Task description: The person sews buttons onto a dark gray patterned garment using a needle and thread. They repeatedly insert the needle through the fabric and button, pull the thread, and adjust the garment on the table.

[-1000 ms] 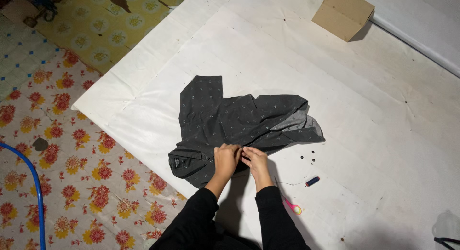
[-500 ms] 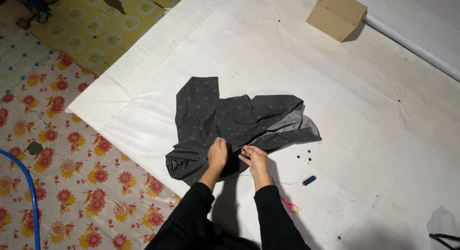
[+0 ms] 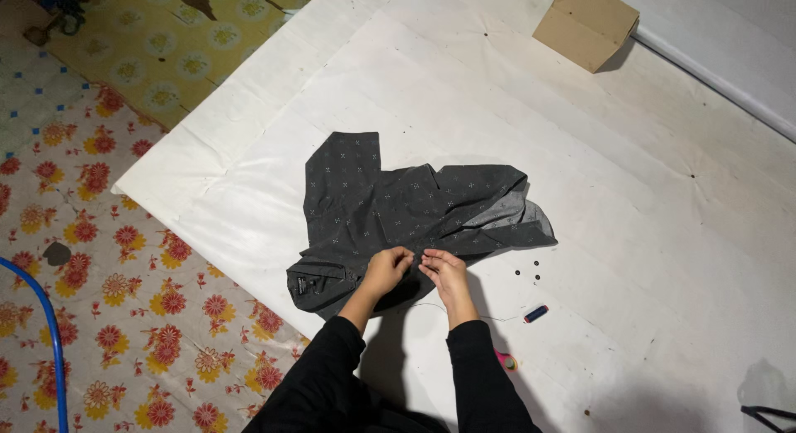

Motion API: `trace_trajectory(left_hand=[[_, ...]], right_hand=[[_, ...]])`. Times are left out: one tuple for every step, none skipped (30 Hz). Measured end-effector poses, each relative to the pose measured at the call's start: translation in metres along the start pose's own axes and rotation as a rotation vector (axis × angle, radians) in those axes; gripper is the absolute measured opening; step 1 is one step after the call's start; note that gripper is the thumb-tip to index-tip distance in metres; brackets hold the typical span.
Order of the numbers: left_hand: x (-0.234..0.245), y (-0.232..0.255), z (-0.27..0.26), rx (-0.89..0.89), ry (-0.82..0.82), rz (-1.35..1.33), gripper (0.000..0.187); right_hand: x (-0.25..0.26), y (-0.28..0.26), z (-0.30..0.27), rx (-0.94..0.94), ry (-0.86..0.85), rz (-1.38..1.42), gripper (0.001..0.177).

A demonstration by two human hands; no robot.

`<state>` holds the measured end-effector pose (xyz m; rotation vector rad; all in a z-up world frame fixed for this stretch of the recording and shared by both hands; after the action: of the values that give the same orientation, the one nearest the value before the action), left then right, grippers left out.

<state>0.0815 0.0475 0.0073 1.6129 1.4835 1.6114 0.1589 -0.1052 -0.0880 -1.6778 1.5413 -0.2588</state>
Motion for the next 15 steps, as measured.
trace_trajectory(left_hand=[[-0.006,-0.013,0.003,0.051,-0.009,-0.090,0.020],[-0.011,-0.025,0.006,0.102,-0.018,-0.181,0.019],[-0.017,-0.031,0.008,0.087,-0.030,-0.247,0.019],[-0.022,-0.035,0.011,0.071,-0.042,-0.313,0.020],[-0.025,-0.039,0.013,0.054,-0.049,-0.378,0.020],[-0.027,-0.044,0.013,0.061,-0.053,-0.393,0.020],[-0.028,-0.047,0.014,0.066,-0.054,-0.408,0.020],[-0.029,-0.048,0.015,0.072,-0.055,-0.423,0.020],[-0.030,-0.048,0.015,0.072,-0.059,-0.420,0.020],[-0.031,-0.048,0.015,0.073,-0.062,-0.418,0.020],[-0.031,-0.046,0.015,0.073,-0.066,-0.416,0.020],[-0.031,-0.047,0.014,0.092,-0.064,-0.390,0.020],[-0.030,-0.048,0.013,0.112,-0.062,-0.364,0.020],[-0.029,-0.049,0.012,0.132,-0.059,-0.337,0.019],[-0.028,-0.047,0.011,0.123,-0.060,-0.334,0.019]], right_hand=[[0.001,-0.002,0.000,0.009,0.001,-0.026,0.020],[0.003,-0.005,-0.001,0.018,0.002,-0.053,0.021],[0.005,-0.007,-0.003,0.025,0.004,-0.079,0.021],[0.005,-0.007,-0.006,0.016,0.000,-0.074,0.020],[0.002,-0.008,-0.007,0.009,-0.009,-0.070,0.020],[-0.001,-0.009,-0.009,0.001,-0.018,-0.066,0.019],[-0.004,-0.011,-0.011,-0.003,-0.013,-0.078,0.019],[-0.006,-0.013,-0.013,-0.007,-0.007,-0.089,0.019],[-0.008,-0.014,-0.015,-0.012,-0.001,-0.100,0.019],[-0.010,-0.015,-0.017,-0.011,-0.001,-0.098,0.018],[-0.011,-0.016,-0.018,-0.011,0.000,-0.096,0.017],[-0.012,-0.017,-0.019,-0.010,0.001,-0.093,0.016],[-0.013,-0.017,-0.020,-0.015,0.007,-0.117,0.016],[-0.013,-0.017,-0.021,-0.019,0.014,-0.142,0.016],[-0.012,-0.017,-0.022,-0.024,0.021,-0.165,0.015]])
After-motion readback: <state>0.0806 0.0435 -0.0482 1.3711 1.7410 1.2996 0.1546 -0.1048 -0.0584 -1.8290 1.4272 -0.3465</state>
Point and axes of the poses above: each hand's wrist, its own z-axis towards the middle knuckle, its own x-axis out of the back of the hand, y = z × x, the point moved 10 cm from there along z, towards the middle knuckle, and after that the axes turned 2 degrees about -x, right-handed, at the moved point
